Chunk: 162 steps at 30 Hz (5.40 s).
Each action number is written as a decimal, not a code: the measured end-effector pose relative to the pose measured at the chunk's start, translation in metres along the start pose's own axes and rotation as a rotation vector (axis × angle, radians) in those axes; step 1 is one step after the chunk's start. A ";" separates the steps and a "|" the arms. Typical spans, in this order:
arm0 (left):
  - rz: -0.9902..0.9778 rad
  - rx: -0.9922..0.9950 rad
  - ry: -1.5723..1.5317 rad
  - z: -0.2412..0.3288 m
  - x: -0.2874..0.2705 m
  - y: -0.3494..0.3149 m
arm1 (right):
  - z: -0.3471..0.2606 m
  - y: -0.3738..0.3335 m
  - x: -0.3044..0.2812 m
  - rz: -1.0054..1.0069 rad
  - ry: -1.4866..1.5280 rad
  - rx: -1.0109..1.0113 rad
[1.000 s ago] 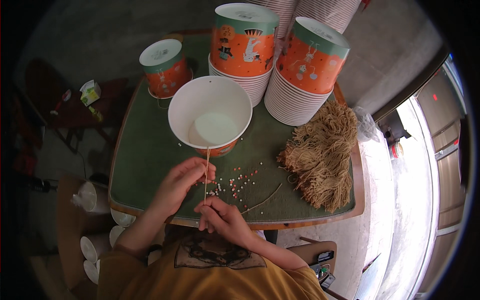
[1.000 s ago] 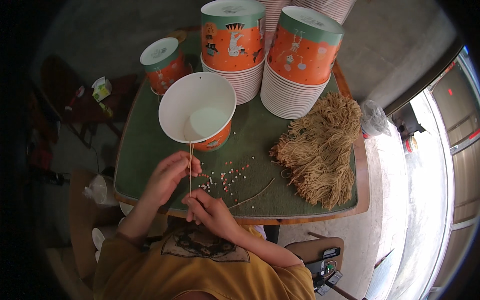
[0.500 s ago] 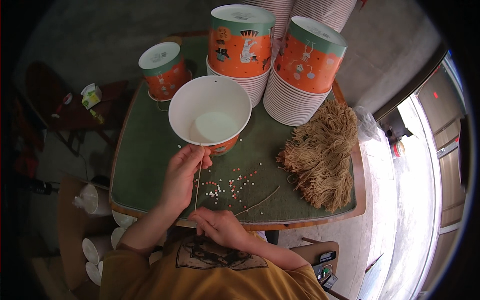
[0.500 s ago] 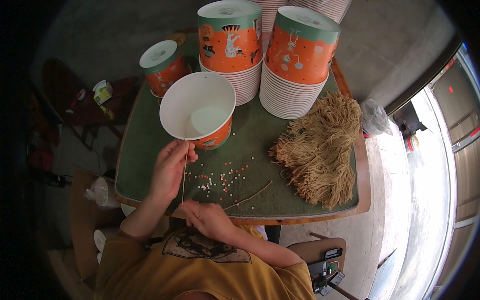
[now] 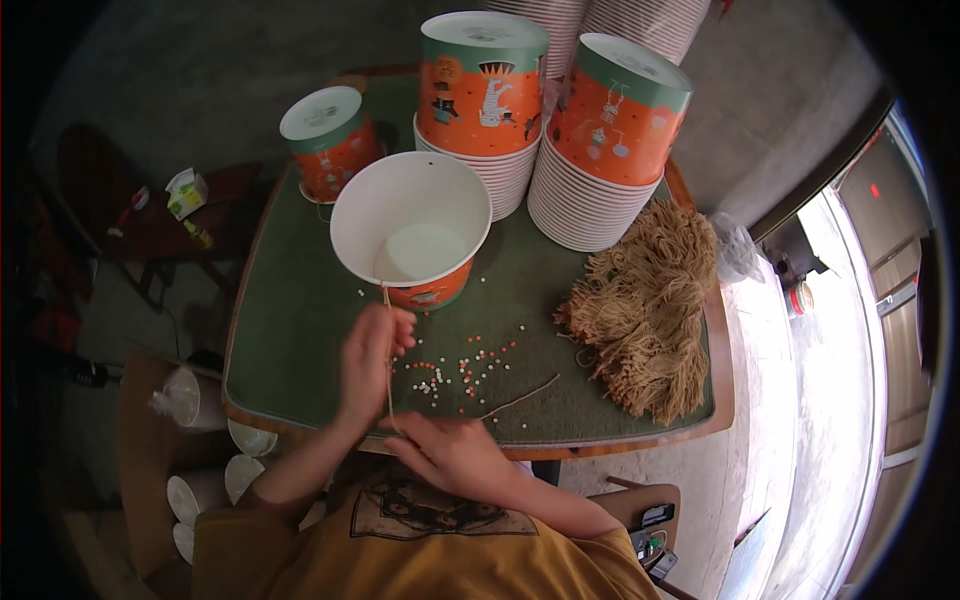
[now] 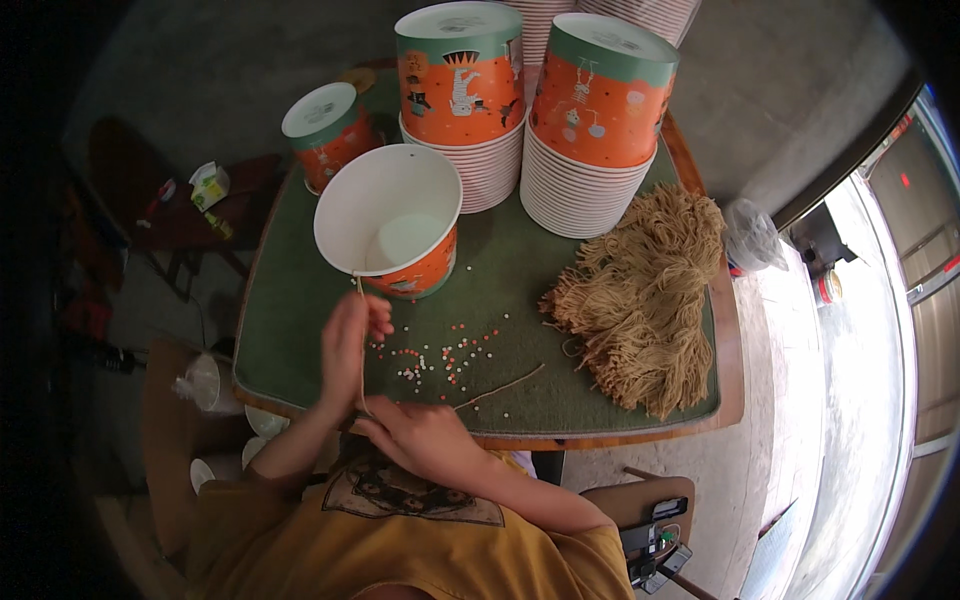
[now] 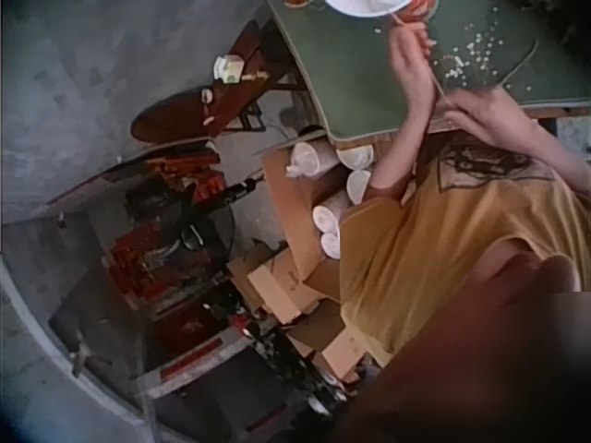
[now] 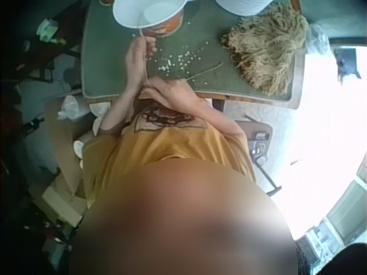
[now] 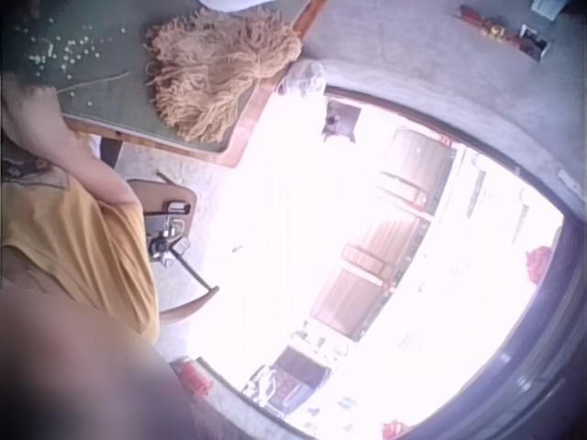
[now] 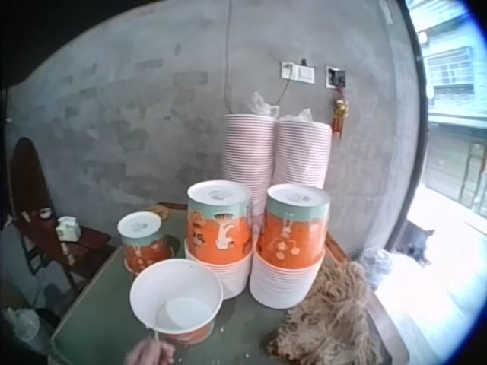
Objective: Unpacking stacks of paper bowls and threading decorative beads onto attached strings.
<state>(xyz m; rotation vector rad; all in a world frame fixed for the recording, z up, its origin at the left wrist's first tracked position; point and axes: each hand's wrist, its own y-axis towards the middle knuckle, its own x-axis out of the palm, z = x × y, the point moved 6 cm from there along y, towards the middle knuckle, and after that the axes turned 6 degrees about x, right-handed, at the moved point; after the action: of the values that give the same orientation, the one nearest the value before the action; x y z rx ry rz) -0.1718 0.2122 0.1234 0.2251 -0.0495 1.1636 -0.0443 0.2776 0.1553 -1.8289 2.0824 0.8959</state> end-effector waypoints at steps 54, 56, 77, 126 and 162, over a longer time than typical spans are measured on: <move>-0.449 0.409 0.515 0.084 0.040 -0.010 | 0.044 0.038 -0.053 0.091 0.520 0.170; -0.454 0.371 0.507 0.085 0.036 -0.010 | 0.040 0.040 -0.056 0.137 0.474 0.139; -0.332 0.699 0.948 0.100 0.029 0.012 | 0.040 0.059 -0.065 0.510 0.042 0.165; -0.573 -0.137 0.242 0.081 0.036 0.066 | 0.038 0.062 -0.088 0.365 0.120 0.130; -0.619 -0.215 0.176 0.068 0.046 0.067 | 0.008 0.103 -0.100 0.084 0.217 -0.309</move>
<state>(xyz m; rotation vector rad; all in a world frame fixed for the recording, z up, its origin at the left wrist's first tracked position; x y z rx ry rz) -0.2096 0.2651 0.2074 -0.0556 0.0487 0.5509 -0.1253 0.3681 0.2334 -2.0873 2.2698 1.1423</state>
